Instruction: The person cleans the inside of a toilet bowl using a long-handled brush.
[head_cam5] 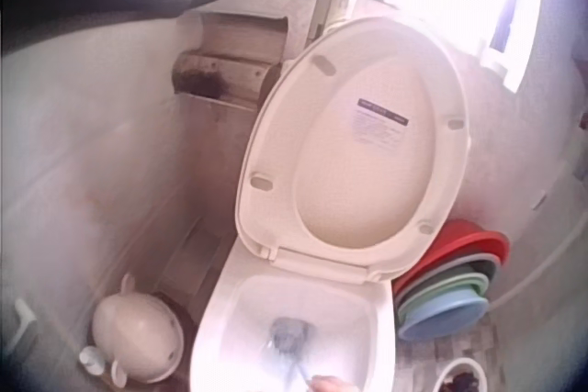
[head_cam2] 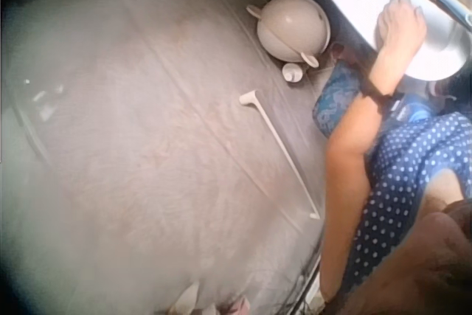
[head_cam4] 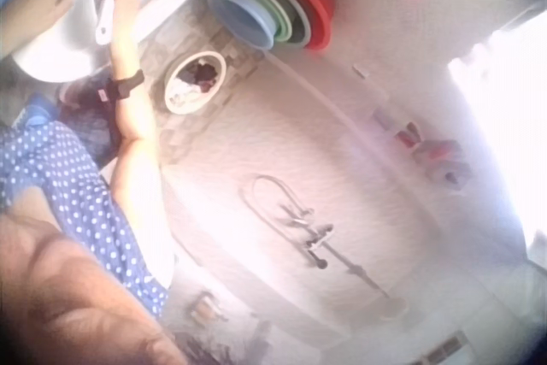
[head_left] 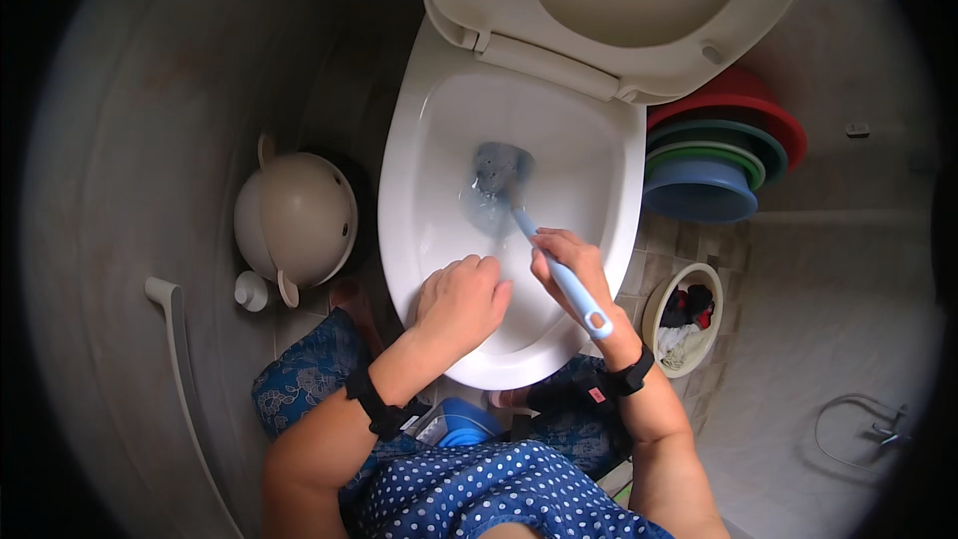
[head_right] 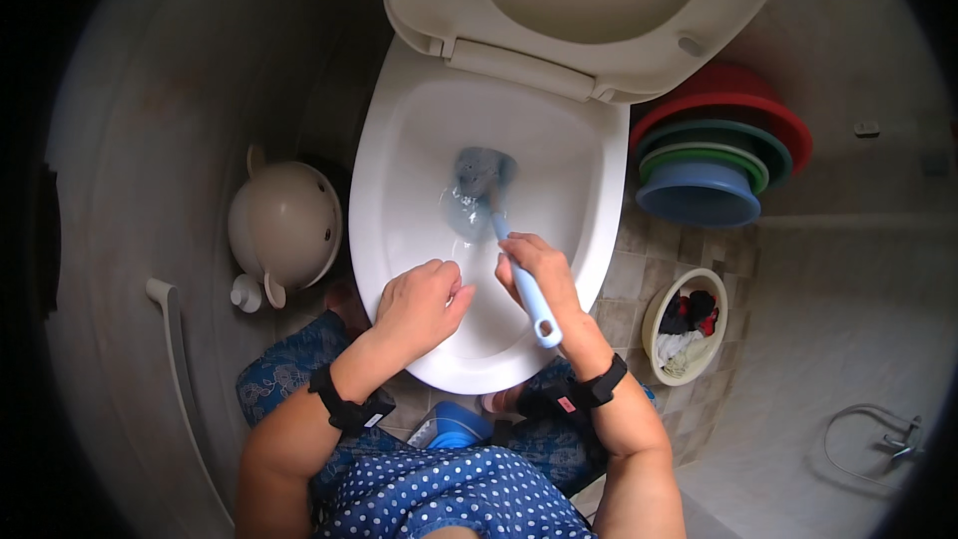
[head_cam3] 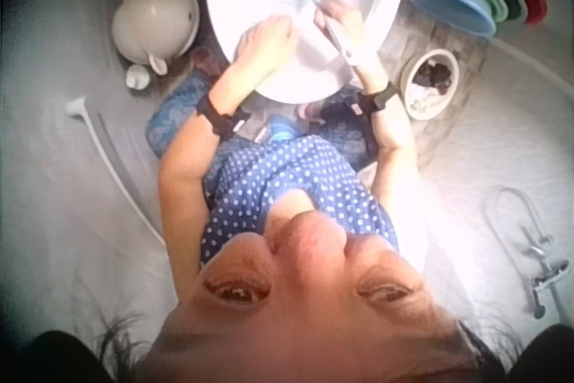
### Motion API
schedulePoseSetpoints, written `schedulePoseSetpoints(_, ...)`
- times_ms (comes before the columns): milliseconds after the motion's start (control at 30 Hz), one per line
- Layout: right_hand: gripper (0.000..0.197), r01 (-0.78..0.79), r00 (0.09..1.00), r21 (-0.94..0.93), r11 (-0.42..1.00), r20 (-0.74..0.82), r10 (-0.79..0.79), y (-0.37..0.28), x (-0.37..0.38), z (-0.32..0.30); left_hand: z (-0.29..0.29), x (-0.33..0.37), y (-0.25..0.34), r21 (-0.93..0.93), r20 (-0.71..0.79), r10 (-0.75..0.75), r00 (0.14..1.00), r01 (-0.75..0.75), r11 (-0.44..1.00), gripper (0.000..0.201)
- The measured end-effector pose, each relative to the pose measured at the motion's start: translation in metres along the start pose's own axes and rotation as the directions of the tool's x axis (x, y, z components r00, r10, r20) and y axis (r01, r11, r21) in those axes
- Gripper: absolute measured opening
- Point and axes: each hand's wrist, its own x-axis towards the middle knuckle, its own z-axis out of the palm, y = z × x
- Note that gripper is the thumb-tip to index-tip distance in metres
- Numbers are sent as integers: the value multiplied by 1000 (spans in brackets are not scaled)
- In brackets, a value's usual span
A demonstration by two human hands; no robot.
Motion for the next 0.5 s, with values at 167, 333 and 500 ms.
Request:
schedulePoseSetpoints(167, 22, 79, 996, -59, 995, -42, -81, 34, 2, 6, 4, 5, 3, 32, 28, 8, 1000, -9, 999, 20)
schedulePoseSetpoints(333, 29, -285, 949, 87, 954, 167, 268, 3, 3, -5, 9, 3, 2, 31, 26, -19, 999, 19, 999, 19)
schedulePoseSetpoints(500, 28, -488, 841, 370, 791, 442, 312, 11, -8, -2, 8, 7, 6, 1, 27, -18, 999, 18, 1000, 21)
